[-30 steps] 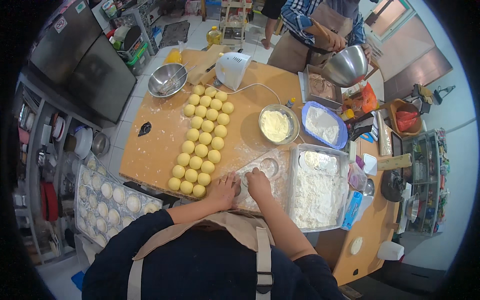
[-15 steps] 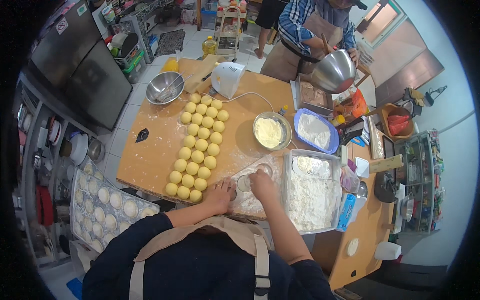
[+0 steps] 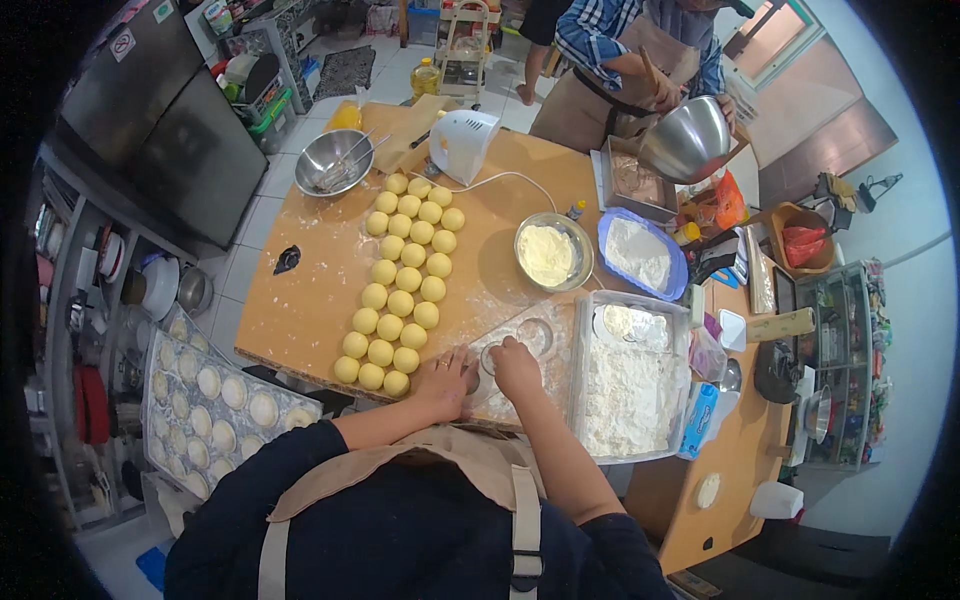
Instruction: The person prepares dough by pressing a circular mold into flattened portions of dough to create rings, then transfers the dough rings one by one onto a large metal baking tray already filled with other dough portions.
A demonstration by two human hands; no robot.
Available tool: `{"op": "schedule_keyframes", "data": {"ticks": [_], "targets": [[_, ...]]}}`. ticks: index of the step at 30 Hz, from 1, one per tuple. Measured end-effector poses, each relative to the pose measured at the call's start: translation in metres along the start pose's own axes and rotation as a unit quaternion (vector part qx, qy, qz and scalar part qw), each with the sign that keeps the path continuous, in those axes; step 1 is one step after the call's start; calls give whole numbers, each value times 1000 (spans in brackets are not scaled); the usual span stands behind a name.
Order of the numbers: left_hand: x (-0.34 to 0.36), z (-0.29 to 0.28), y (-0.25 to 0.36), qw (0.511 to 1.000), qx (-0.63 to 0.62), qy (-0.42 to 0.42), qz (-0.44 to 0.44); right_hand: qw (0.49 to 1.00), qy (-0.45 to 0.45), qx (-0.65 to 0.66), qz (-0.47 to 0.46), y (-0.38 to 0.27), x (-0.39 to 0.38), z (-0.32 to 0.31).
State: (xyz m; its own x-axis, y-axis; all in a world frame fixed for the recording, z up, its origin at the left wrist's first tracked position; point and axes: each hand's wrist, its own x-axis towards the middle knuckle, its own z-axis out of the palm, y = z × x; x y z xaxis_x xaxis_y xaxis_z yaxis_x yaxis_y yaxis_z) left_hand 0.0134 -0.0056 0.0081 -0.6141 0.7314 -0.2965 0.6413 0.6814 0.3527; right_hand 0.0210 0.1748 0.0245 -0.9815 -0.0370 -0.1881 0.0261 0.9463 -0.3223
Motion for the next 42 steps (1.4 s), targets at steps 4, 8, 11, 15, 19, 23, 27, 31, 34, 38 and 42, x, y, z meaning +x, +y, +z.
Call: {"op": "schedule_keyframes", "data": {"ticks": [4, 8, 11, 15, 19, 23, 27, 31, 34, 38, 42], "targets": [[-1, -1, 1, 1000, -10, 4, -1, 1000, 26, 15, -7, 2, 0, 7], [-2, 2, 1, 1000, -18, 7, -7, 999, 41, 23, 1, 0, -2, 12], [-2, 4, 1, 999, -30, 3, -12, 1000, 17, 7, 2, -4, -3, 9], [0, 5, 0, 1000, -22, 11, -7, 1000, 24, -8, 8, 2, 1, 10], [0, 7, -1, 999, -28, 15, -1, 1000, 13, 15, 2, 7, 5, -1], [1, 1, -1, 1000, 3, -2, 1, 992, 66, 95, 39, 9, 5, -29], [-2, -5, 1, 1000, 1, -13, -4, 992, 85, 79, 46, 16, 3, -29], [-1, 1, 0, 1000, -6, -5, -5, 997, 10, 37, 71, -5, -4, -26], [0, 1, 1, 1000, -12, -7, -7, 999, 10, 41, 28, -3, -4, -17], [-1, 4, 0, 1000, -18, -4, -10, 999, 3, 43, 27, -1, -2, -5], [-2, 1, 0, 1000, -15, -11, -11, 1000, 11, 25, 12, -1, -2, 2]]}}
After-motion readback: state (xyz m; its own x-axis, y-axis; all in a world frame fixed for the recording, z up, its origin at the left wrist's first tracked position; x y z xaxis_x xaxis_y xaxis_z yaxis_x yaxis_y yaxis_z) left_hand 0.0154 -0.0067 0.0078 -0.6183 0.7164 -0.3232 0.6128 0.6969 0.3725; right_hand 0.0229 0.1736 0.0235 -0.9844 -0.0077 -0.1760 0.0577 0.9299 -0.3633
